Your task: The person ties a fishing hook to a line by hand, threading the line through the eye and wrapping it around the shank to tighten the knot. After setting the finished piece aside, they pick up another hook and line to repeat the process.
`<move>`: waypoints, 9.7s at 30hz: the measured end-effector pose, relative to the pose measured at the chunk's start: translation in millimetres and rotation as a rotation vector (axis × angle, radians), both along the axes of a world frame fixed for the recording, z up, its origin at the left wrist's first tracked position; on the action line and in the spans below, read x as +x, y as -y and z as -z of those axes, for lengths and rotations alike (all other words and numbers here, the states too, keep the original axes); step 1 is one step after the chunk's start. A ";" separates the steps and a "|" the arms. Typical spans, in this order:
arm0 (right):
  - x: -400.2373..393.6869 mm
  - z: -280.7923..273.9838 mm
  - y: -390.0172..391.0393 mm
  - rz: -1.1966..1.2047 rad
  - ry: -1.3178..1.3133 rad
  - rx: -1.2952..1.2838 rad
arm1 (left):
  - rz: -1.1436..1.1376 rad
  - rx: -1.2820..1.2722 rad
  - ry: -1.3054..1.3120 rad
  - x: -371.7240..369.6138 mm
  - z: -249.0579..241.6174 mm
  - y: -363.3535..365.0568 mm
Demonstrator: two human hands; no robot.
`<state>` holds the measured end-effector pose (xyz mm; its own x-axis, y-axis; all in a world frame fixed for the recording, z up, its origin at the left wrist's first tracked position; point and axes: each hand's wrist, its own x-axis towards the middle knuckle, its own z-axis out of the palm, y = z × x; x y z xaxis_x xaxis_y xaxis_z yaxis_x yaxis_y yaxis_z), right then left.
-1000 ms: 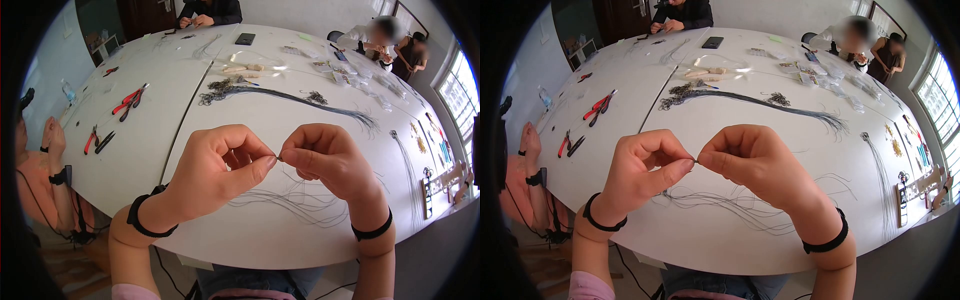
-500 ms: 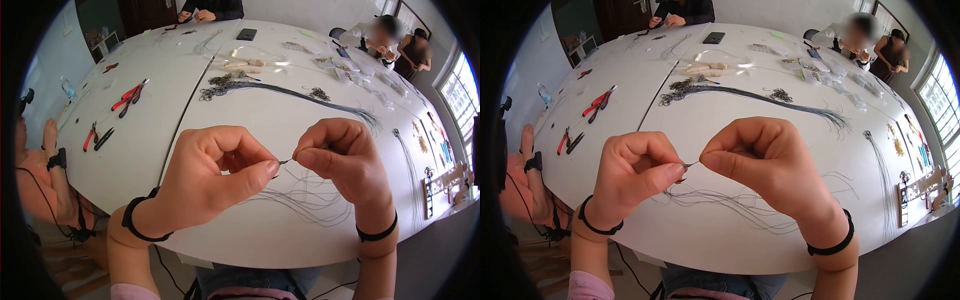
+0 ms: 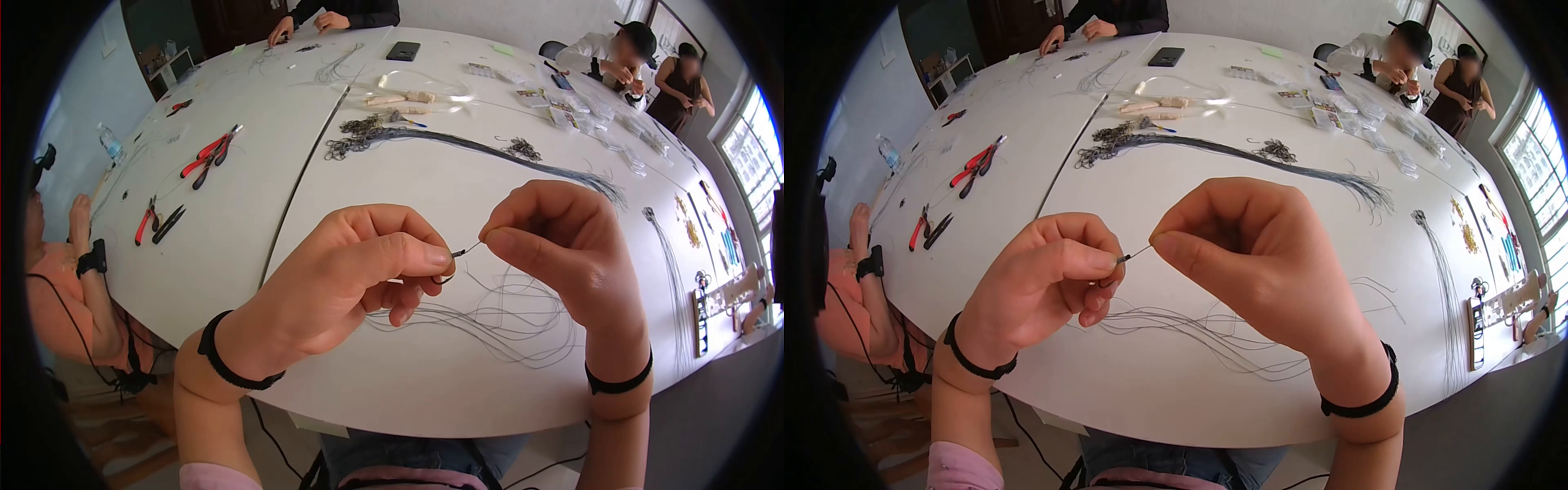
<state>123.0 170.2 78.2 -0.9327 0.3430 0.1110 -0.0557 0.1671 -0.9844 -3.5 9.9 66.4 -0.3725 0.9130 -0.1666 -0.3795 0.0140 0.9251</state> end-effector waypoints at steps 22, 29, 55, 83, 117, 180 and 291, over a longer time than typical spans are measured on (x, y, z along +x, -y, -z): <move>-2.7 6.6 2.1 -0.129 0.032 0.064 | 0.105 -0.030 0.006 -2.8 6.8 -0.9; 1.1 1.4 2.2 -0.145 0.044 0.164 | 0.167 -0.009 0.015 -3.4 7.5 1.1; -1.4 4.3 -2.5 -0.189 0.007 0.282 | 0.186 -0.047 -0.017 -5.2 10.5 0.3; -3.8 8.7 -2.4 -0.313 0.029 -0.203 | -0.231 0.327 -1.220 8.3 7.6 10.4; -2.4 -1.0 -3.1 -0.240 0.111 -0.136 | -0.123 0.183 -0.923 3.8 6.5 10.0; 227.8 -44.1 -307.4 0.662 -1.346 -0.839 | 0.174 0.061 0.056 -4.1 9.2 3.1; -5.7 16.0 7.2 -0.212 -0.121 -0.162 | 0.034 -0.035 -0.031 2.5 -2.2 7.6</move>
<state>117.3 163.0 62.2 -0.9688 0.1639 0.1857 -0.1914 -0.0198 -0.9813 -1.0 2.3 68.7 -0.3467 0.9191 -0.1871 -0.3496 0.0585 0.9351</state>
